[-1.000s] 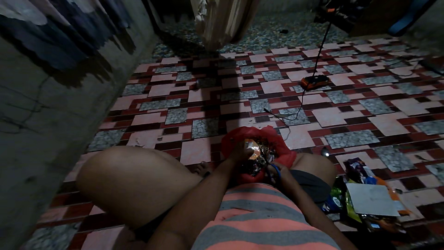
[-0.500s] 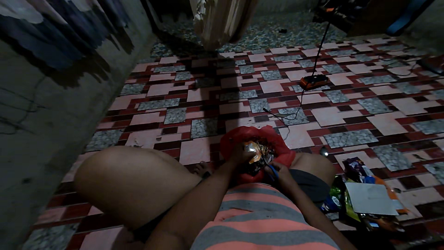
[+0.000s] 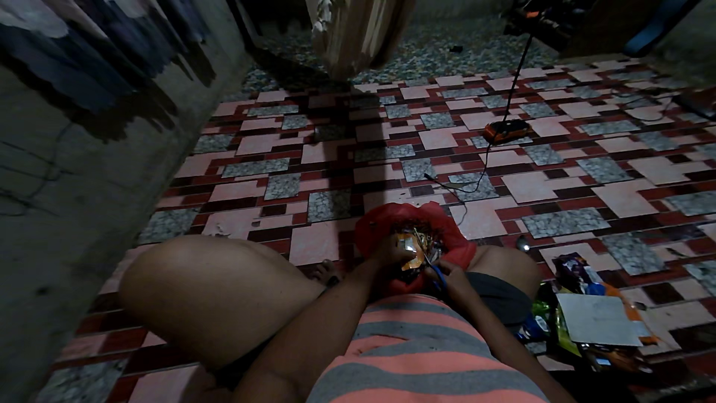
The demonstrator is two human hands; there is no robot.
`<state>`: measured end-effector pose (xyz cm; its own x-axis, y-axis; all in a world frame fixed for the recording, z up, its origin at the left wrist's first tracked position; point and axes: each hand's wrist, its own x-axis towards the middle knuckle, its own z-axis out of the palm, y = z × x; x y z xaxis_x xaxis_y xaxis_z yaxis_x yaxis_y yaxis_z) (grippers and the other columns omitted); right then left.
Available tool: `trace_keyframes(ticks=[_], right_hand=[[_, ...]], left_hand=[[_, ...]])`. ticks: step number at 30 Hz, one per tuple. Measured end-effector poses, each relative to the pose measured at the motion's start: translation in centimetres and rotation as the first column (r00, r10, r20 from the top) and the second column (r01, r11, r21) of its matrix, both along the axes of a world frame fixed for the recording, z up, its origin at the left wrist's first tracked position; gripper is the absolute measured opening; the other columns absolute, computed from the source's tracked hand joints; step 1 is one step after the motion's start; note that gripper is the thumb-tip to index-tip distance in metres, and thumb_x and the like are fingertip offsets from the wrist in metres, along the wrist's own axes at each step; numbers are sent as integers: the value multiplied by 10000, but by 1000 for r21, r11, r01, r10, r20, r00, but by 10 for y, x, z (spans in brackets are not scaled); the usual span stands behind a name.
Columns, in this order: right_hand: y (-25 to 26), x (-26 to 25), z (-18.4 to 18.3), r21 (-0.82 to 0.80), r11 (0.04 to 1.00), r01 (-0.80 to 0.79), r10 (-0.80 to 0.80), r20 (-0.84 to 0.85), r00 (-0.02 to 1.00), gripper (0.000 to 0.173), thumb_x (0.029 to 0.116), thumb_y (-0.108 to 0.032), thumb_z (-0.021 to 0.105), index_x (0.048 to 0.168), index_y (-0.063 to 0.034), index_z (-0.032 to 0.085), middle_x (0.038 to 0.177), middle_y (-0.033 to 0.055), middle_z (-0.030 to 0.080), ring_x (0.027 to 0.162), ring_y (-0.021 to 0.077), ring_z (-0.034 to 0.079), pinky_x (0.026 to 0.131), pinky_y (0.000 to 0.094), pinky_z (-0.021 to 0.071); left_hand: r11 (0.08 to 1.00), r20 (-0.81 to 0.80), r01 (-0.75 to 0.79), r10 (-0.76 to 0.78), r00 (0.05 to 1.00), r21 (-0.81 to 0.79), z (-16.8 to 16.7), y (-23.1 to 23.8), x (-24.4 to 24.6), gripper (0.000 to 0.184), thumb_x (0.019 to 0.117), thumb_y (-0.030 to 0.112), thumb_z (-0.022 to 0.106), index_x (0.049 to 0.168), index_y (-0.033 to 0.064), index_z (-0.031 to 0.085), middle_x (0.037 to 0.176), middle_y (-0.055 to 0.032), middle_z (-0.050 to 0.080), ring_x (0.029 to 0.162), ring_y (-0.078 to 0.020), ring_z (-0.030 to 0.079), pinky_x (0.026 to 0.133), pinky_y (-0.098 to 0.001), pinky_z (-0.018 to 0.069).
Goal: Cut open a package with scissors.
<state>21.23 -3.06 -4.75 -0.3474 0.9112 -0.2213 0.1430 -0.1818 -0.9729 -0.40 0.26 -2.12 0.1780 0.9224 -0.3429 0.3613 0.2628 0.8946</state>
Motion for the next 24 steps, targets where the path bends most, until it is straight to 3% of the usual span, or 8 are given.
trace_keyframes(ticks=[5, 9, 11, 24], right_hand=[[-2, 1, -1, 11, 1000, 28, -27, -46, 999, 174, 951, -153, 697, 1014, 4, 652, 711, 11, 632, 569, 83, 588, 551, 251, 529], [-2, 4, 5, -38, 999, -30, 29, -36, 999, 256, 1003, -221, 613, 1112, 11, 632, 800, 10, 639, 612, 54, 578, 563, 216, 507], [-2, 4, 7, -45, 997, -65, 63, -40, 997, 289, 987, -250, 615, 1122, 5, 622, 793, -17, 622, 601, 25, 552, 553, 191, 482], [-2, 3, 0, 34, 999, -21, 23, -40, 999, 167, 940, -172, 704, 996, -20, 663, 706, -30, 609, 575, 43, 551, 555, 217, 492]], left_hand=[[997, 79, -66, 68, 995, -33, 6, -3, 3, 512, 898, 123, 761, 1339, -30, 550, 1169, -166, 665, 1007, -176, 676, 917, -348, 566], [987, 39, -162, 161, 986, 15, 11, -1, -1, 512, 913, 168, 761, 1336, -39, 559, 1186, -198, 652, 1036, -220, 662, 943, -390, 549], [980, 44, -200, 199, 979, 19, 17, -2, -1, 502, 911, 151, 766, 1326, -45, 561, 1181, -201, 647, 1026, -217, 658, 931, -378, 549], [986, 56, -167, 166, 984, 10, 9, 2, -2, 473, 885, 142, 788, 1278, -32, 590, 1124, -155, 677, 972, -170, 680, 898, -349, 569]])
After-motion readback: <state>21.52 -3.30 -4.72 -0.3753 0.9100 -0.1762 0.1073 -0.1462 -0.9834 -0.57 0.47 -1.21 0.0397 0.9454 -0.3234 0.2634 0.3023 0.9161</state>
